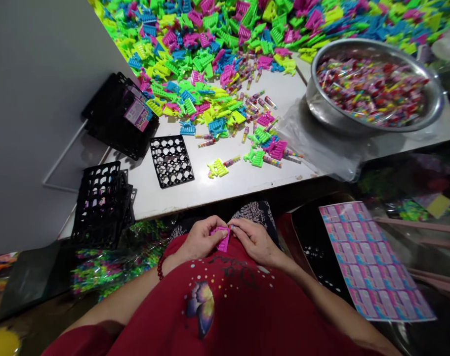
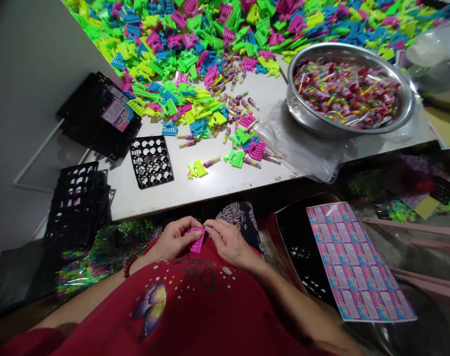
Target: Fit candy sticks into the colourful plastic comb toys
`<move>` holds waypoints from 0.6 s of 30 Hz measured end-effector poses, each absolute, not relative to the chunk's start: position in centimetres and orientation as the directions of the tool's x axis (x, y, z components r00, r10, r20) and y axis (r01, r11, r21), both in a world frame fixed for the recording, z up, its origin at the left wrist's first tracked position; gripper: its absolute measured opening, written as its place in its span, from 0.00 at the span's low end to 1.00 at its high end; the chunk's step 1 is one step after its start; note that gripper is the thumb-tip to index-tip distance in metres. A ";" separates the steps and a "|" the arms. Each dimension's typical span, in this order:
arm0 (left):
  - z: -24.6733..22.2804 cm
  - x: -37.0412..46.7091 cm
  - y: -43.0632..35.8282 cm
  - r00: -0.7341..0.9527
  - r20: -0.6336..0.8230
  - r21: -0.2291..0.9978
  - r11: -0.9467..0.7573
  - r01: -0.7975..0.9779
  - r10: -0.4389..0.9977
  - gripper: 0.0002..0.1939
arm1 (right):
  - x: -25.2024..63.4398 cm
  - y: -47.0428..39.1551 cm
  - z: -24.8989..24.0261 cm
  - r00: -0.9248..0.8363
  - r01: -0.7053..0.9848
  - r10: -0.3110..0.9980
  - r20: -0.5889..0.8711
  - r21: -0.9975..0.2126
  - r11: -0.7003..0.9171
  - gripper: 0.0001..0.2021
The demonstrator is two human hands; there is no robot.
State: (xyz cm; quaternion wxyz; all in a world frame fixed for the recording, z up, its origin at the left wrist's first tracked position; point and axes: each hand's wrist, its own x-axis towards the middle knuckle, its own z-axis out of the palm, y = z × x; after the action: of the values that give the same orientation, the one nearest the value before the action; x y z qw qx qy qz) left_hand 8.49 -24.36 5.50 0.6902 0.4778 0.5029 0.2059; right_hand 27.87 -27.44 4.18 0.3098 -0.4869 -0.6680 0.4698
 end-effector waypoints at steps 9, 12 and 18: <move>4.5 8.5 -24.3 0.444 -0.630 0.717 0.697 0.018 0.637 0.15 | 27.8 -28.3 3.6 -0.368 0.440 0.929 0.039 -0.873 0.211 0.15; 5.1 8.4 -24.5 0.447 -0.504 0.856 0.496 0.145 0.739 0.15 | 27.9 -28.4 3.7 -0.354 0.434 0.935 0.028 -0.880 0.191 0.15; 5.4 8.4 -24.0 0.485 -0.587 0.748 0.664 0.018 0.648 0.16 | 27.9 -28.6 3.3 -0.372 0.424 0.926 0.054 -0.878 0.222 0.14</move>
State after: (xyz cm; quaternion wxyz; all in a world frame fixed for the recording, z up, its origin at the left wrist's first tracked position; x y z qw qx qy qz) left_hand 8.42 -24.00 5.38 0.7842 0.3573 0.4657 0.2010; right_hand 27.88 -28.63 3.35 0.3058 -0.4693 -0.7192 0.4110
